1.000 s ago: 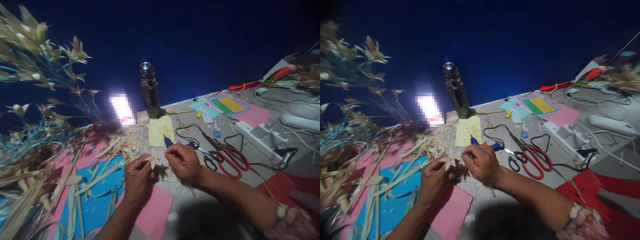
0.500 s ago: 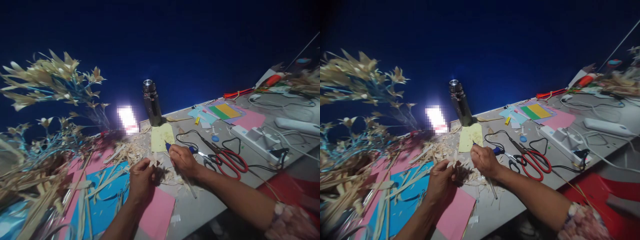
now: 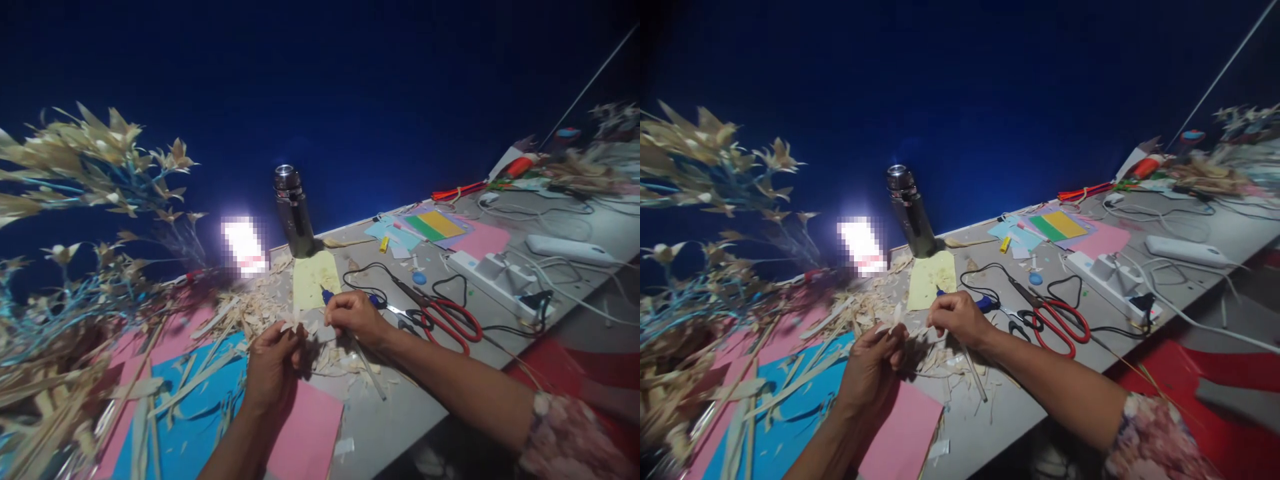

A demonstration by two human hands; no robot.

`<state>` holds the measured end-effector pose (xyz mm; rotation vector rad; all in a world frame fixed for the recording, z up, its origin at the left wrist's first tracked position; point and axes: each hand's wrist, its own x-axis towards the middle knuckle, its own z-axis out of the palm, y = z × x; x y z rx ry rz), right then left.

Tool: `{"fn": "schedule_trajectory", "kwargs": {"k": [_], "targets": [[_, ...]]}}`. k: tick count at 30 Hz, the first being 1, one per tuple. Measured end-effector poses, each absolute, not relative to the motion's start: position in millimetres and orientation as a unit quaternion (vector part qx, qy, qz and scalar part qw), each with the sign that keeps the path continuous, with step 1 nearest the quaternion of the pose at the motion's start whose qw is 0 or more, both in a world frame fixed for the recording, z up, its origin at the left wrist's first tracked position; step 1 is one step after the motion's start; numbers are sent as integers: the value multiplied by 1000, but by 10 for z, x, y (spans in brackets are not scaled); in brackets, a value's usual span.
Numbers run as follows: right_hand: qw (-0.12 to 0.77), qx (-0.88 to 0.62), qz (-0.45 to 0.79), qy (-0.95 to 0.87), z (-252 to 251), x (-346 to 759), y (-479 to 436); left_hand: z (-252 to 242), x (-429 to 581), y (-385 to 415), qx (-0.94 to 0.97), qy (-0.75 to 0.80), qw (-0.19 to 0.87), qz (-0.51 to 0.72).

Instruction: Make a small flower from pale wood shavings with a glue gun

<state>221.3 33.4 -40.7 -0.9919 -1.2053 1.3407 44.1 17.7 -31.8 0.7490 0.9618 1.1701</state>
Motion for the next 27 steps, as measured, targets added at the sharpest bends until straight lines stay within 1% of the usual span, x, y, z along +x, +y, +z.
{"fn": "schedule_trajectory", "kwargs": {"k": [7, 12, 17, 20, 23, 27], "targets": [[574, -374, 591, -425, -400, 2216, 409, -372, 438, 157, 321, 423, 679, 507], [592, -375, 592, -399, -378, 2180, 410, -340, 442, 174, 293, 436, 677, 516], [533, -397, 625, -409, -392, 2159, 377, -339, 388, 205, 218, 396, 717, 530], [531, -412, 612, -416, -384, 2162, 364, -314, 365, 229, 186, 372, 731, 541], [523, -422, 612, -417, -384, 2168, 358, -292, 367, 233, 181, 370, 741, 530], [468, -419, 640, -442, -393, 2173, 333, -289, 379, 195, 186, 368, 764, 496]]}}
